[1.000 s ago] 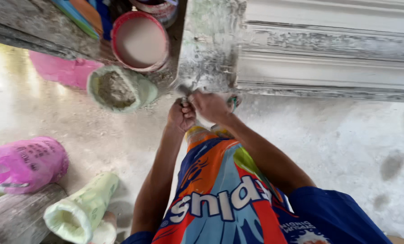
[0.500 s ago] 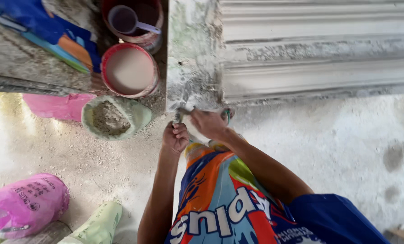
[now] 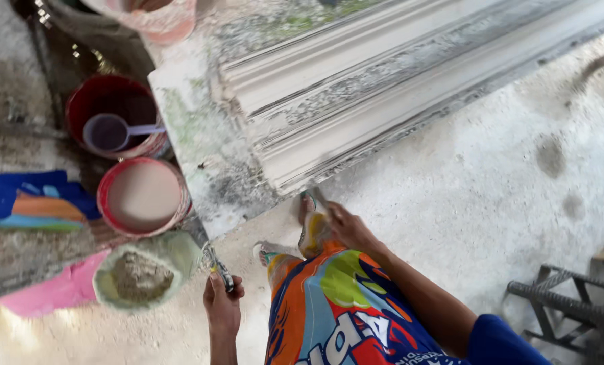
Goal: The person uses a scraper to apply and smooth white plaster along the recessed details of a long decorative molding.
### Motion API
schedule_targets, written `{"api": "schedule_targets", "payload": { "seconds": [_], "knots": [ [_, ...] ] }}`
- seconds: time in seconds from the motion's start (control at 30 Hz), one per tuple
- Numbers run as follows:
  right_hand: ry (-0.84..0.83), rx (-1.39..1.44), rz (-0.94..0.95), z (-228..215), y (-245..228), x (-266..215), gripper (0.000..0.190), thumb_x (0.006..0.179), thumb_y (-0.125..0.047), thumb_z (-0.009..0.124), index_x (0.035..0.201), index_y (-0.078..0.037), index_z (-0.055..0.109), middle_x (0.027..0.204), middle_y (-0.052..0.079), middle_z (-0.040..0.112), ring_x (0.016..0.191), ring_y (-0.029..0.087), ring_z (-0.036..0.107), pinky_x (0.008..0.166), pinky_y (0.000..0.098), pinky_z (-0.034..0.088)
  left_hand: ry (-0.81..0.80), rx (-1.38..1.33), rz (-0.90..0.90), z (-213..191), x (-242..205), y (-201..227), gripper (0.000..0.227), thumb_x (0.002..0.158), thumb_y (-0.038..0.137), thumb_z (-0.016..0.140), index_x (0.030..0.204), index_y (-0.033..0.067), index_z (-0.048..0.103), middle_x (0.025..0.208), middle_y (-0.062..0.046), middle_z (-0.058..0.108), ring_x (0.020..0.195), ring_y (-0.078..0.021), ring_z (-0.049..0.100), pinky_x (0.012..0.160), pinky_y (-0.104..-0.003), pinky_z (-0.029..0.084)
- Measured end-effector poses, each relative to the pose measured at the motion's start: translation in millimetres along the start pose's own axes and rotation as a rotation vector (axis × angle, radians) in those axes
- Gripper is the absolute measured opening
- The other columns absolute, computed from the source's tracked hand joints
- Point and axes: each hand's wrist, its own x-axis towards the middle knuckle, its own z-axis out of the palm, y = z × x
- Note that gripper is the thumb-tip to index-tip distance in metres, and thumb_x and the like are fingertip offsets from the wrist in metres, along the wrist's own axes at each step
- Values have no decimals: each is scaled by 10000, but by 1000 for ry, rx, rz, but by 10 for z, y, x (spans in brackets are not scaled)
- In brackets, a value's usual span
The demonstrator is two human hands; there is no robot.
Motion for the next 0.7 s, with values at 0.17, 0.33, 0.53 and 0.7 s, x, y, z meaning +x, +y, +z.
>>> {"api": "schedule_targets", "payload": {
  "seconds": [0.17, 0.33, 0.53, 0.7],
  "knots": [
    [440, 492, 328, -514, 373, -411, 468, 899, 79, 458, 1366, 108, 469, 1083, 195, 655, 598, 162, 533, 433, 273, 464, -67, 149, 187, 409, 220, 100, 330, 1061, 316, 537, 1269, 62, 501, 941, -278, 689, 625, -246, 532, 584, -347, 463],
    [647, 922, 277, -749, 397, -597, 544, 1042, -251, 460, 1578, -176, 412, 853, 120, 599, 457, 147, 395, 387, 287, 305, -145, 174, 270, 1102, 428, 351, 421, 1026, 330, 562, 1309, 51, 424, 1016, -297, 672, 758, -277, 600, 609, -363, 475],
    [798, 661, 145, -1614, 886, 157, 296, 1048, -264, 402, 851, -72, 509, 671, 43, 475, 439, 133, 386, 377, 305, 262, -186, 195, 351, 1795, 633, 528, 348, 1050, 327, 558, 1244, 63, 439, 962, -179, 588, 782, -264, 616, 586, -339, 471],
    [798, 424, 37, -3299, 693, 1391, 216, 1065, -290, 377, 923, -147, 456, 750, -26, 390, 577, 87, 350, 472, 306, 309, 4, 198, 398, 2152, 675, 380, 349, 1091, 284, 523, 1316, 49, 396, 1011, -132, 502, 942, -316, 675, 595, -347, 476]
  ]
}}
